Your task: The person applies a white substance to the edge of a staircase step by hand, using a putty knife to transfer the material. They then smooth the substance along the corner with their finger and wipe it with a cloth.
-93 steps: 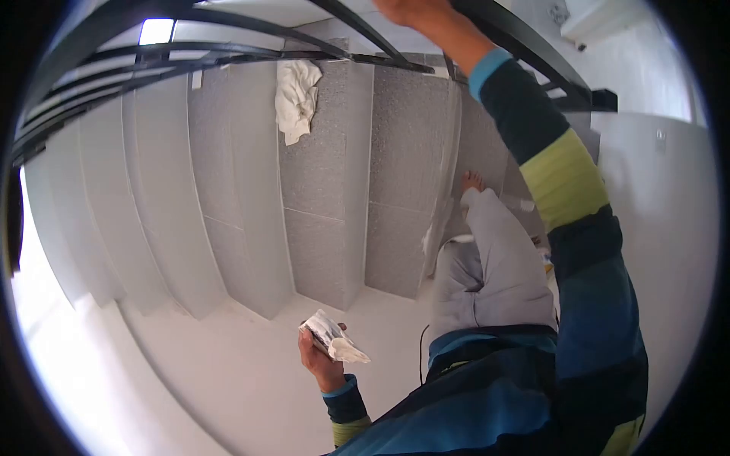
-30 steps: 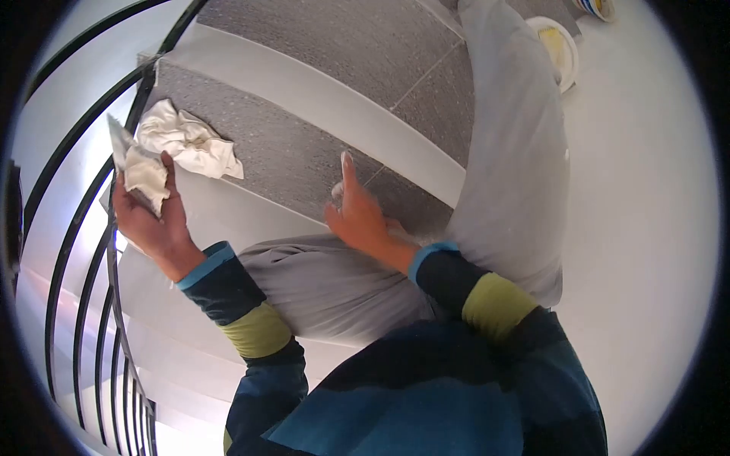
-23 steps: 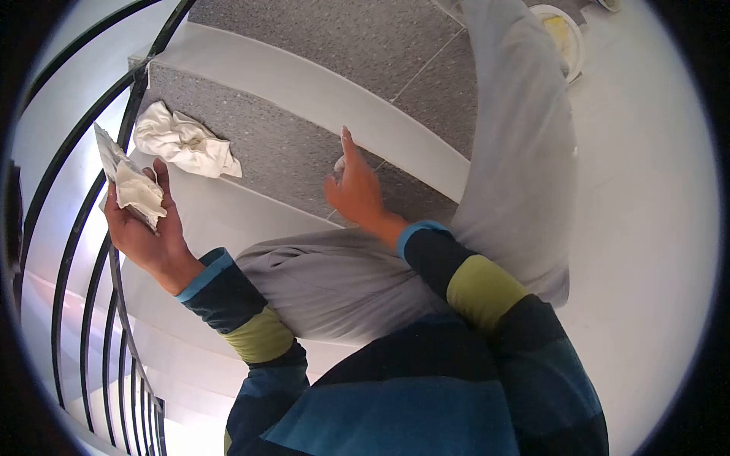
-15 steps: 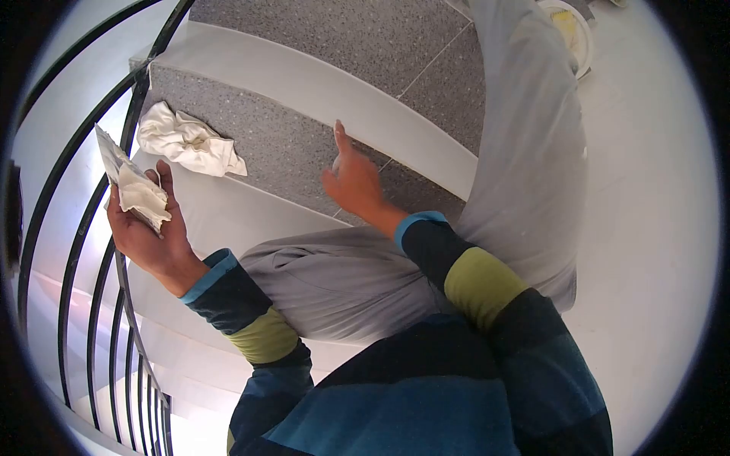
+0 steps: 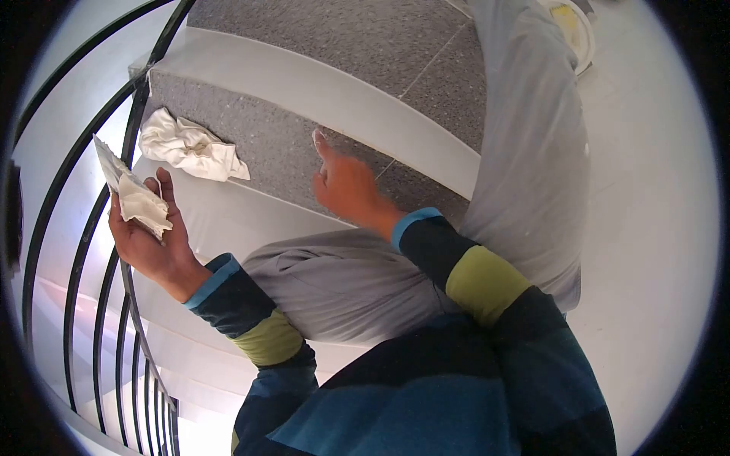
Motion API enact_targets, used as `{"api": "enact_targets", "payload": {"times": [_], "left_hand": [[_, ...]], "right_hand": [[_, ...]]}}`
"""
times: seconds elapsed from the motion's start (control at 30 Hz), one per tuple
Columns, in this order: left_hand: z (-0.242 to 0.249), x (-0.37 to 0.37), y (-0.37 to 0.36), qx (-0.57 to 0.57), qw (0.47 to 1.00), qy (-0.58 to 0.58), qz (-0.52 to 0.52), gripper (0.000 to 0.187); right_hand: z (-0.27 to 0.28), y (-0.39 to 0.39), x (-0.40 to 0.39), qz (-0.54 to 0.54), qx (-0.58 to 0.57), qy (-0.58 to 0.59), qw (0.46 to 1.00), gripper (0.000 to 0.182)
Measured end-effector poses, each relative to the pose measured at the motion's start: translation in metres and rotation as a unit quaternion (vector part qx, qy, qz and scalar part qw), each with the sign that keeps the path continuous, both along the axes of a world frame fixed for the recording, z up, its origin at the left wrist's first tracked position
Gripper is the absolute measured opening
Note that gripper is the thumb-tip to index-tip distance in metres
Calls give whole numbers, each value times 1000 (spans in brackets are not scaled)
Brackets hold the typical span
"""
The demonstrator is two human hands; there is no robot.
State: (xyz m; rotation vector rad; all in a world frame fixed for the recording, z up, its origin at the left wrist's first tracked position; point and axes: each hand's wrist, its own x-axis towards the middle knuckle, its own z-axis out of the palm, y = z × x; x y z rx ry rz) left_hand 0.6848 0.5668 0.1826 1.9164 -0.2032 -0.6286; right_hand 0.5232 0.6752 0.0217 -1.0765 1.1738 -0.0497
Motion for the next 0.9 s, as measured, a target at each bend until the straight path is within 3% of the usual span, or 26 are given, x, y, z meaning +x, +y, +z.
{"api": "enact_targets", "payload": {"times": [0.07,0.17,0.27,0.33,0.37,0.43,0.47,0.53,0.63,0.9], "left_hand": [[0,2,1,-12,1000,7,-24,34],[0,0,-1,-3,1000,1,-21,35],[0,-1,-2,3,1000,-4,-16,36],[-2,5,3,10,999,-12,-42,39],[-3,7,5,16,997,-22,-66,42],[-3,9,5,15,998,-17,-66,42],[-2,9,5,14,998,-15,-65,41],[-2,7,5,18,998,-20,-64,41],[-2,8,4,16,998,-17,-59,40],[-5,11,5,15,998,-5,-66,40]], "right_hand": [[4,3,-5,-32,-9,-43,999,77],[0,7,-4,-111,24,13,994,80],[-1,6,-3,-38,49,64,996,80],[9,9,-1,135,20,129,982,75],[12,14,-2,134,20,131,982,75],[17,21,-3,23,-48,10,999,74],[16,20,-3,23,-47,10,999,74],[10,16,-2,-142,39,53,988,72],[0,14,-1,-225,128,15,966,72],[1,-5,3,-256,225,-50,939,75]]}}
